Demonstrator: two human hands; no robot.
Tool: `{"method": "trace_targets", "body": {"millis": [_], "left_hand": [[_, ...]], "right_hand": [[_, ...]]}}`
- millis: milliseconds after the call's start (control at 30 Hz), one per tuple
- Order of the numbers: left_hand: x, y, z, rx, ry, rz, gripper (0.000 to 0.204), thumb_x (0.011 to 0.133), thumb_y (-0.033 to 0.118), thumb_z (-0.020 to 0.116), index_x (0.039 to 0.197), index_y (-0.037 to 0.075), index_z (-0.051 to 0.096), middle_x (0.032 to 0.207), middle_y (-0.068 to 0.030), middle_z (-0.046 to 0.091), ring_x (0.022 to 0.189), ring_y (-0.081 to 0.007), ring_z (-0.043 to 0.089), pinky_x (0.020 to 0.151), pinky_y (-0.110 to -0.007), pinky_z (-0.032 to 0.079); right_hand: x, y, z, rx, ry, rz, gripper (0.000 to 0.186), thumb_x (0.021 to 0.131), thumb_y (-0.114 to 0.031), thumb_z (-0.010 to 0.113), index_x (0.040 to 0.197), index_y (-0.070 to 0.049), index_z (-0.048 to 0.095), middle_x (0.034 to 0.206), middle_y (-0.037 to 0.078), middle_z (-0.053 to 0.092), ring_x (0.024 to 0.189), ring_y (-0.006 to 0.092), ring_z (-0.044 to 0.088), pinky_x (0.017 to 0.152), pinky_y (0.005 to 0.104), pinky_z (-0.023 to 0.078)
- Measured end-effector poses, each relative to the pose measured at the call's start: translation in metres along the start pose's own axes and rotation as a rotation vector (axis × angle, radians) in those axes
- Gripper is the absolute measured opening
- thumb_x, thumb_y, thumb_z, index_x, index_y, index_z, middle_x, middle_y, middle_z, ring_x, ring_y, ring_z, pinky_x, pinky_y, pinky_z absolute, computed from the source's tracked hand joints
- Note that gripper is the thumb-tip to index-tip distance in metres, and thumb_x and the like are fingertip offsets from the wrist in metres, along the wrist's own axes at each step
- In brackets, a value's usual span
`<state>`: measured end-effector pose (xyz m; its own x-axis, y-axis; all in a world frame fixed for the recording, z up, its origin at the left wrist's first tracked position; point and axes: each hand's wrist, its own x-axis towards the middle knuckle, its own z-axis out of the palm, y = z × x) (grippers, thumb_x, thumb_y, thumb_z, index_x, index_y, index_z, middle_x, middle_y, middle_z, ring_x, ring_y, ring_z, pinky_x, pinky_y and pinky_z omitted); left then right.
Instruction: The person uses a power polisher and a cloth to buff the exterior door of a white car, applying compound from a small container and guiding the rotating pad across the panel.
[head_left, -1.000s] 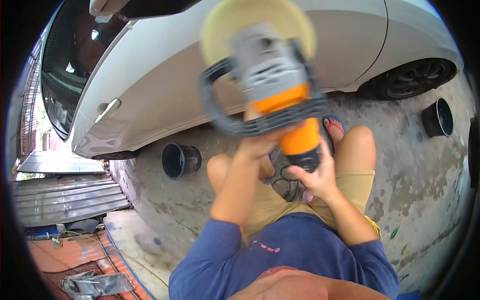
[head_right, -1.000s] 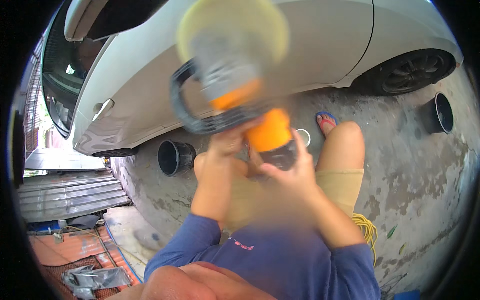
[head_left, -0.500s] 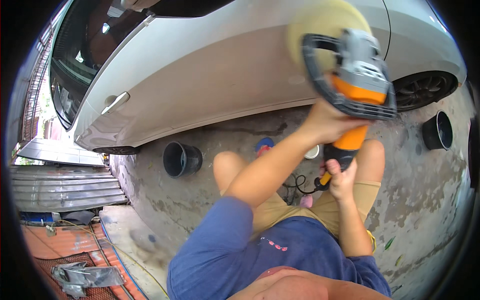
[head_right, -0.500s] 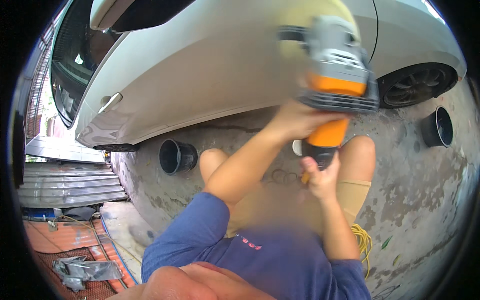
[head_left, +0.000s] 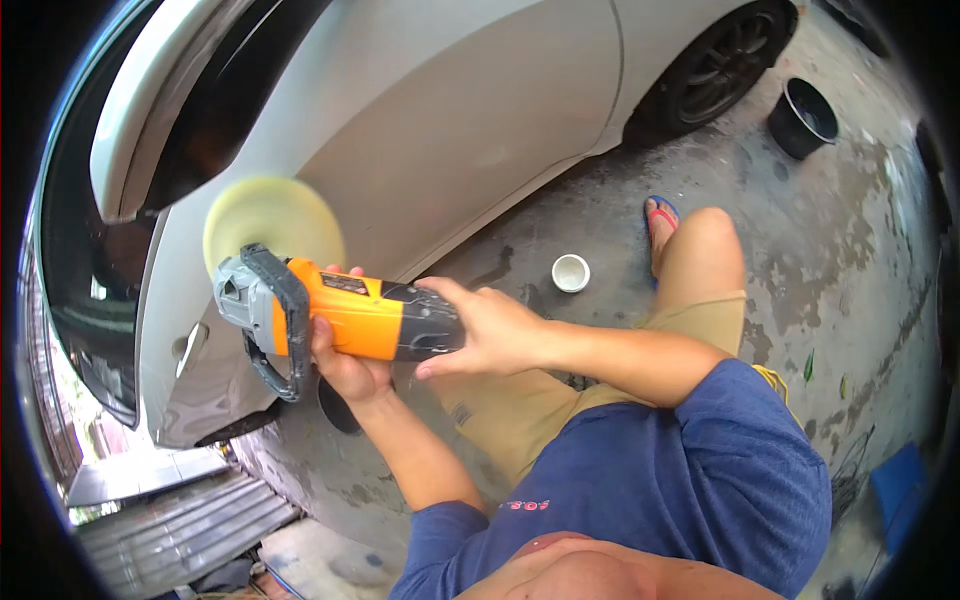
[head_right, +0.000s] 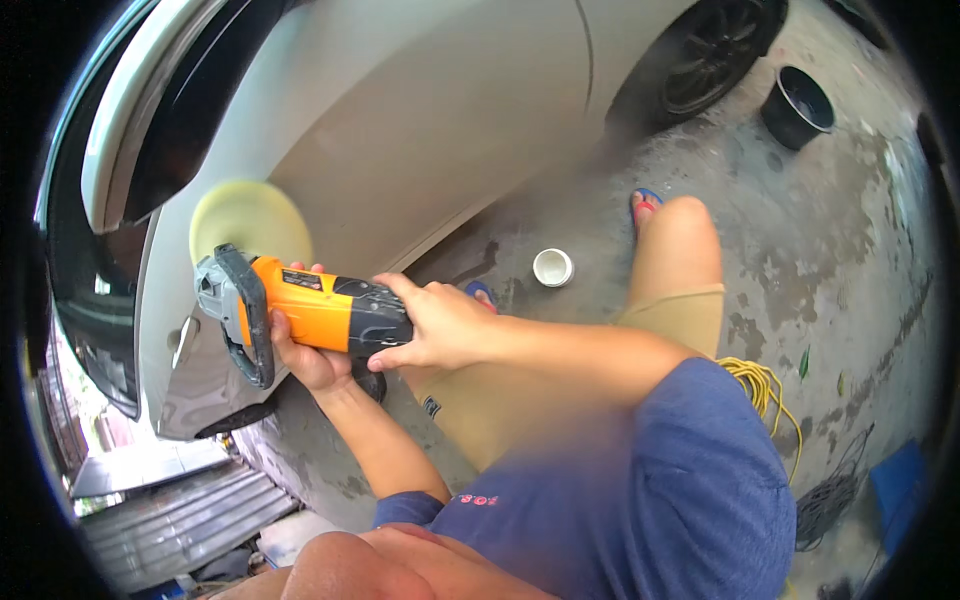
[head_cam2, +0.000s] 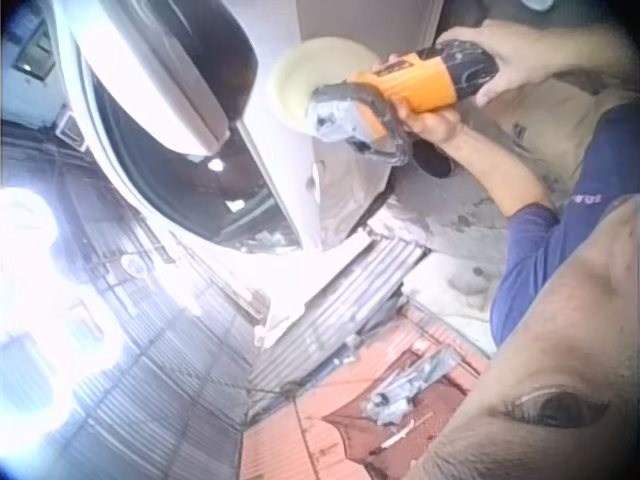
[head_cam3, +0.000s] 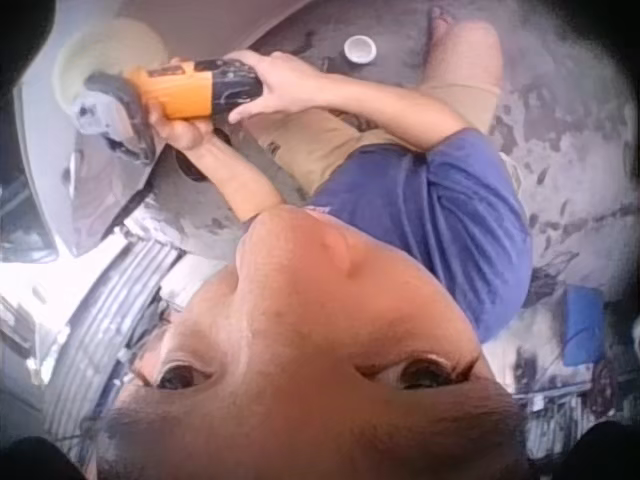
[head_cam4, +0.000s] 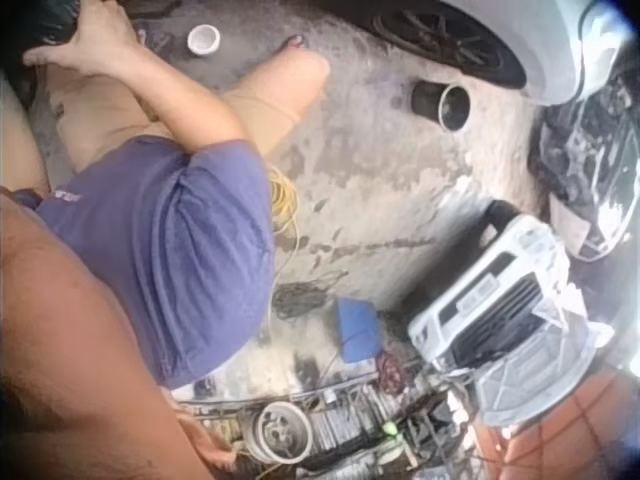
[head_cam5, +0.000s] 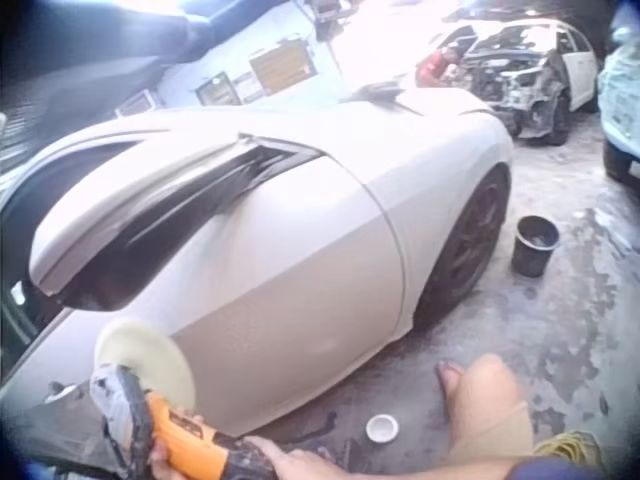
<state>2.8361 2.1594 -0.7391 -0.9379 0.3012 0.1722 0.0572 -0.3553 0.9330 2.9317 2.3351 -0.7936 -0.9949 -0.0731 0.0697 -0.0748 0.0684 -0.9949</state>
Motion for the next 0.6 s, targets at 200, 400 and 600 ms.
{"method": "trace_targets", "body": {"millis": [200, 400, 600], "left_hand": [[0.006, -0.065, 0.115, -0.148, -0.303, -0.233, 0.06, 0.097, 0.028, 0.067, 0.147, 0.002, 0.047, 0.138, -0.0164, 0.057, 0.124, -0.0329, 0.06, 0.104, -0.051, 0.052], [0.046, -0.083, 0.265, 0.037, -0.446, -0.132, 0.034, 0.09, 0.018, 0.081, 0.116, 0.0, 0.07, 0.113, -0.0059, 0.071, 0.101, -0.0157, 0.067, 0.092, -0.033, 0.054], [0.088, -0.091, 0.341, 0.017, -0.623, 0.038, 0.024, 0.097, 0.017, 0.07, 0.115, 0.001, 0.068, 0.107, -0.0045, 0.07, 0.095, -0.0132, 0.067, 0.079, -0.029, 0.054]], "right_hand": [[-0.083, 0.016, -0.089, 0.133, 0.264, 0.056, 0.104, 0.075, -0.035, 0.094, 0.154, -0.002, 0.035, 0.13, 0.022, 0.066, 0.123, 0.027, 0.063, 0.105, 0.0393, 0.049], [-0.134, -0.012, -0.177, 0.159, 0.569, 0.14, 0.086, 0.082, -0.034, 0.089, 0.144, 0.005, 0.044, 0.109, 0.013, 0.068, 0.097, 0.0214, 0.067, 0.083, 0.0327, 0.053], [-0.137, -0.052, -0.232, 0.364, 0.624, 0.175, 0.068, 0.084, -0.039, 0.085, 0.13, -0.001, 0.054, 0.082, 0.004, 0.063, 0.06, 0.0094, 0.058, 0.05, 0.0247, 0.046]]}}
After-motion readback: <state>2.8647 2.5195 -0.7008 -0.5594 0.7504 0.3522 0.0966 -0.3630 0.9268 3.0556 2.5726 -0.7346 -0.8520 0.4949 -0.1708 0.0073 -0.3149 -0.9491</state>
